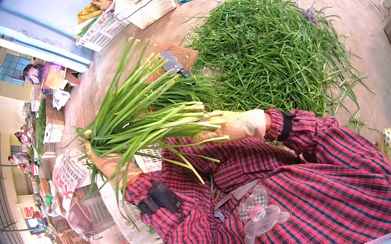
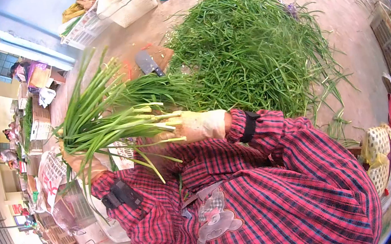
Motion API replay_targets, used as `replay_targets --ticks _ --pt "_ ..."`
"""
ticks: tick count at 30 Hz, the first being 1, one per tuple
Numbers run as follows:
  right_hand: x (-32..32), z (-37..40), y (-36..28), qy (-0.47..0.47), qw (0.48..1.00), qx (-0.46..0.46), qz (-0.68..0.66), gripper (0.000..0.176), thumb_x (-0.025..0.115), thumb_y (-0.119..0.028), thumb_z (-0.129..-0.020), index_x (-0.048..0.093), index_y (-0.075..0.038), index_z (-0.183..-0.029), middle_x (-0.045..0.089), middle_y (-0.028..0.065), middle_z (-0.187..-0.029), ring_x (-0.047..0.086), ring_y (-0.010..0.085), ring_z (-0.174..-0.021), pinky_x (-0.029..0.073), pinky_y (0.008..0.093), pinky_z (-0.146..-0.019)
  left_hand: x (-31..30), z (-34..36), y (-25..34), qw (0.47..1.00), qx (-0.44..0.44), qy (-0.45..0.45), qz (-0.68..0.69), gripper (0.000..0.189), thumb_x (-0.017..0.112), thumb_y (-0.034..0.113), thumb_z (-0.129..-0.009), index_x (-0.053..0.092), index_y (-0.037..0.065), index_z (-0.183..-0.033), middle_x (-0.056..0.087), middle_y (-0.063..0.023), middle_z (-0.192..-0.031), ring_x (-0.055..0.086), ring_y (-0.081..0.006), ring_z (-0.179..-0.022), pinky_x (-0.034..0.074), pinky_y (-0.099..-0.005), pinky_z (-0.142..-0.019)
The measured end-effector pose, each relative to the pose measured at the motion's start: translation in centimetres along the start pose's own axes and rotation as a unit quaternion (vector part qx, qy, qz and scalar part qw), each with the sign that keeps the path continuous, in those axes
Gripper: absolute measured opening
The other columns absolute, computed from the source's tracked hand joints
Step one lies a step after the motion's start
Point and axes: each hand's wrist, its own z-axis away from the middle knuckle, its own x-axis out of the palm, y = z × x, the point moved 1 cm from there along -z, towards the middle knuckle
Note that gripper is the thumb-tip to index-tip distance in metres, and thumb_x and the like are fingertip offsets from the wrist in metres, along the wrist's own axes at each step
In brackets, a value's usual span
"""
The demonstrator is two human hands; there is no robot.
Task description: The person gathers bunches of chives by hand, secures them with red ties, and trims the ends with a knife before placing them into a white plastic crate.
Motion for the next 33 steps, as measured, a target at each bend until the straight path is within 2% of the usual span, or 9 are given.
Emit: replay_targets --ticks 3,11,14,16,19,21,23,27,33 --pt "-5.4 0.0 -3.6 -0.109 0.929 0.286 -0.208 0.032 0.053 -0.029 -0.105 0.069 -0.010 -0.125 0.068 0.0160 -0.120 0.069 0.0326 -0.105 0.055 0.0425 -0.095 -1.6 -0.6 -2.1 0.997 0.055 -0.021 -0.039 0.034 0.057 0.034 -0.104 0.066 0.002 -0.111 0.072 -0.0153 -0.103 0.070 -0.0270 -0.085 0.060 -0.0414 -0.078" --pt "-8.5 3.6 -5.0 -0.119 0.893 0.326 -0.287 0.037 0.047 -0.034 -0.108 0.070 -0.005 -0.103 0.070 0.0120 -0.088 0.067 0.0245 -0.082 0.054 0.0398 -0.080 -4.0 -1.7 -5.5 0.975 -0.107 -0.099 0.166 0.037 0.054 0.033 -0.106 0.066 -0.001 -0.115 0.073 -0.0182 -0.108 0.071 -0.0307 -0.092 0.060 -0.0468 -0.085" --pt "-9.9 7.2 -3.3 -0.155 0.793 0.531 -0.254 0.036 0.052 -0.038 -0.104 0.070 -0.006 -0.107 0.068 0.0092 -0.087 0.064 0.0192 -0.081 0.053 0.0370 -0.079 -4.6 -1.3 -4.8 0.987 -0.080 -0.092 0.108 0.040 0.054 0.031 -0.107 0.064 -0.005 -0.122 0.072 -0.0178 -0.115 0.070 -0.0294 -0.101 0.058 -0.0432 -0.093" --pt "-9.3 12.1 0.1 -0.168 0.838 0.503 -0.127 0.032 0.055 -0.035 -0.100 0.072 -0.010 -0.108 0.073 0.0124 -0.092 0.071 0.0282 -0.084 0.055 0.0415 -0.077 -5.9 -1.9 -5.3 0.995 -0.040 -0.066 0.066 0.040 0.049 0.029 -0.109 0.064 -0.005 -0.123 0.071 -0.0161 -0.119 0.068 -0.0267 -0.107 0.054 -0.0398 -0.099" --pt "-7.7 17.6 4.2 -0.418 0.690 0.550 0.215 0.039 0.062 -0.040 -0.096 0.069 -0.010 -0.121 0.073 0.0156 -0.110 0.069 0.0368 -0.105 0.055 0.0446 -0.093 -8.2 -2.9 -6.5 0.947 0.204 -0.032 -0.246 0.036 0.056 0.031 -0.105 0.065 0.002 -0.122 0.071 -0.0182 -0.116 0.071 -0.0304 -0.098 0.060 -0.0448 -0.088" --pt "-7.2 15.8 2.9 -0.173 0.866 0.441 0.160 0.044 0.066 -0.038 -0.095 0.066 -0.008 -0.126 0.067 0.0171 -0.127 0.063 0.0365 -0.119 0.052 0.0436 -0.101 -9.8 -4.4 -6.1 0.996 0.051 -0.042 -0.052 0.036 0.057 0.028 -0.105 0.060 0.001 -0.129 0.070 -0.0175 -0.120 0.071 -0.0286 -0.099 0.061 -0.0419 -0.089" --pt "-5.9 10.0 1.2 -0.094 0.907 0.409 -0.023 0.047 0.069 -0.034 -0.095 0.064 -0.009 -0.134 0.060 0.0184 -0.141 0.056 0.0328 -0.133 0.048 0.0422 -0.109 -7.2 -2.3 -3.9 0.951 0.131 -0.024 -0.280 0.041 0.059 0.028 -0.105 0.055 -0.002 -0.133 0.069 -0.0178 -0.122 0.071 -0.0260 -0.102 0.060 -0.0379 -0.093" --pt "-4.3 -1.1 -5.3 -0.082 0.754 0.410 -0.507 0.059 0.067 -0.027 -0.100 0.046 -0.007 -0.153 0.066 0.0066 -0.126 0.064 0.0107 -0.080 0.056 0.0287 -0.074 -1.7 1.9 -1.7 0.942 0.169 0.031 -0.287 0.045 0.061 0.025 -0.104 0.050 -0.004 -0.136 0.068 -0.0185 -0.124 0.070 -0.0240 -0.106 0.058 -0.0361 -0.096" --pt "-3.0 -1.2 -5.6 -0.110 0.704 0.402 -0.575 0.032 0.056 -0.028 -0.108 0.070 -0.003 -0.123 0.056 -0.0041 -0.079 0.051 0.0056 -0.070 0.047 0.0228 -0.065 -6.2 -0.7 -1.9 0.986 0.085 0.029 -0.140 0.042 0.045 0.031 -0.109 0.052 0.003 -0.141 0.067 -0.0157 -0.130 0.069 -0.0279 -0.110 0.059 -0.0410 -0.094"
